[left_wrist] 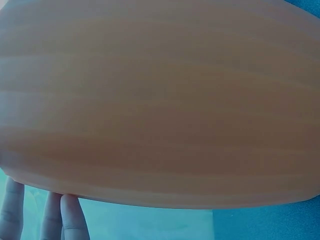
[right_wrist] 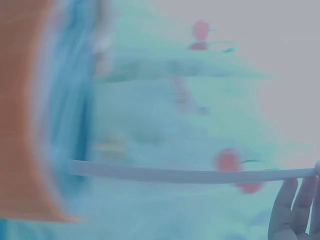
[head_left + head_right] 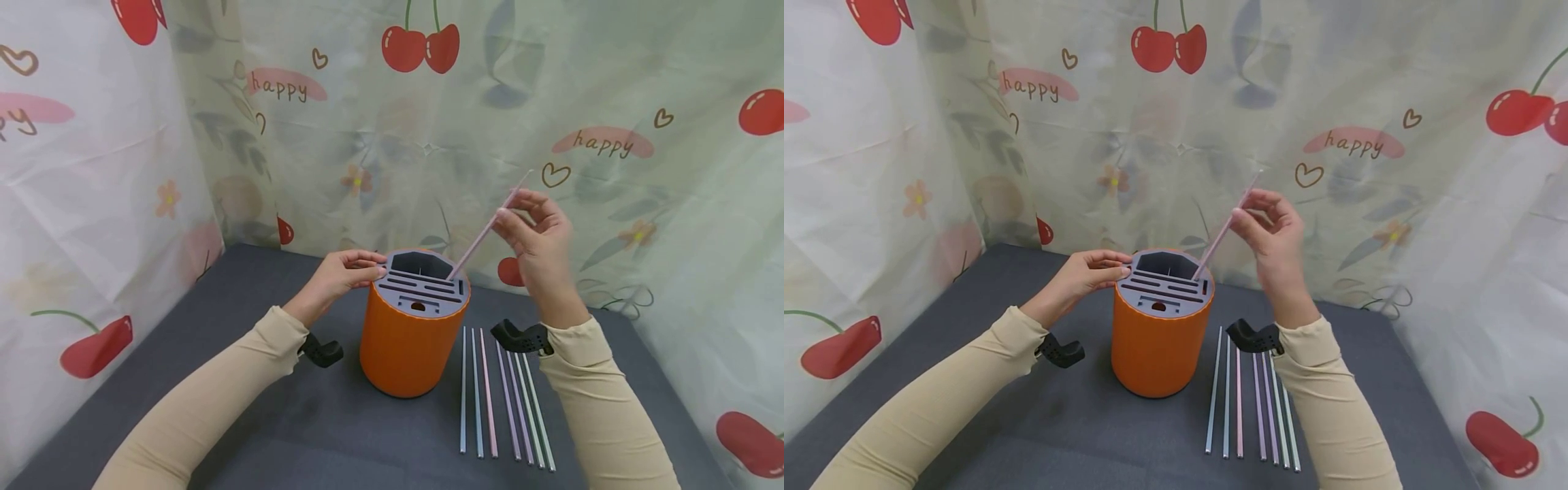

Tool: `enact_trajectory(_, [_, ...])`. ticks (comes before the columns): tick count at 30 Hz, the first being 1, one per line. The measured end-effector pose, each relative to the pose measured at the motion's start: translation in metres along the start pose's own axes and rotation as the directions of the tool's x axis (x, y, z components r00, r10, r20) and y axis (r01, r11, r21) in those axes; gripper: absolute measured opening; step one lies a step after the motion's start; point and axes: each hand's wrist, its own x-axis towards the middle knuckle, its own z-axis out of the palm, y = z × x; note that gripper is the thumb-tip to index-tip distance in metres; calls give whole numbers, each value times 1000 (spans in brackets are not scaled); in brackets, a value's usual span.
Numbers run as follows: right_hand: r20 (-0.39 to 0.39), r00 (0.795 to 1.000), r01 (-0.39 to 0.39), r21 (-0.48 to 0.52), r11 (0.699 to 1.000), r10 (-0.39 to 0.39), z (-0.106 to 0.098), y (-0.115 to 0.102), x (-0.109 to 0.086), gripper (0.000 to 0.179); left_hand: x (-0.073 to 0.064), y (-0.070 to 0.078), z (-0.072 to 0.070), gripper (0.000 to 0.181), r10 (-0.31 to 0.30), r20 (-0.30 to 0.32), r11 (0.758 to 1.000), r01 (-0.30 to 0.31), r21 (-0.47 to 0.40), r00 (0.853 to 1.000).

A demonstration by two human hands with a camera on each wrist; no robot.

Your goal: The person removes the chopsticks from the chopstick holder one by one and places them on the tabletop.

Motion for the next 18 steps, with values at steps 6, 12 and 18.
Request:
enact_trajectory(6, [-113, 981, 173, 116, 978, -160, 1, -53, 3, 34, -1, 0, -1, 35, -2, -5, 1000, 3, 9, 1000])
enact_trajectory(12, [-209, 969, 152, 72, 986, -134, -23, -67, -4, 41, -1, 1, 0, 36, -10, -1, 1000, 10, 17, 1000])
enact_trajectory(18, [-247, 967, -71, -39, 997, 60, -65, -32, -17, 45, -1, 2, 0, 35, -11, -3, 1000, 11, 13, 1000])
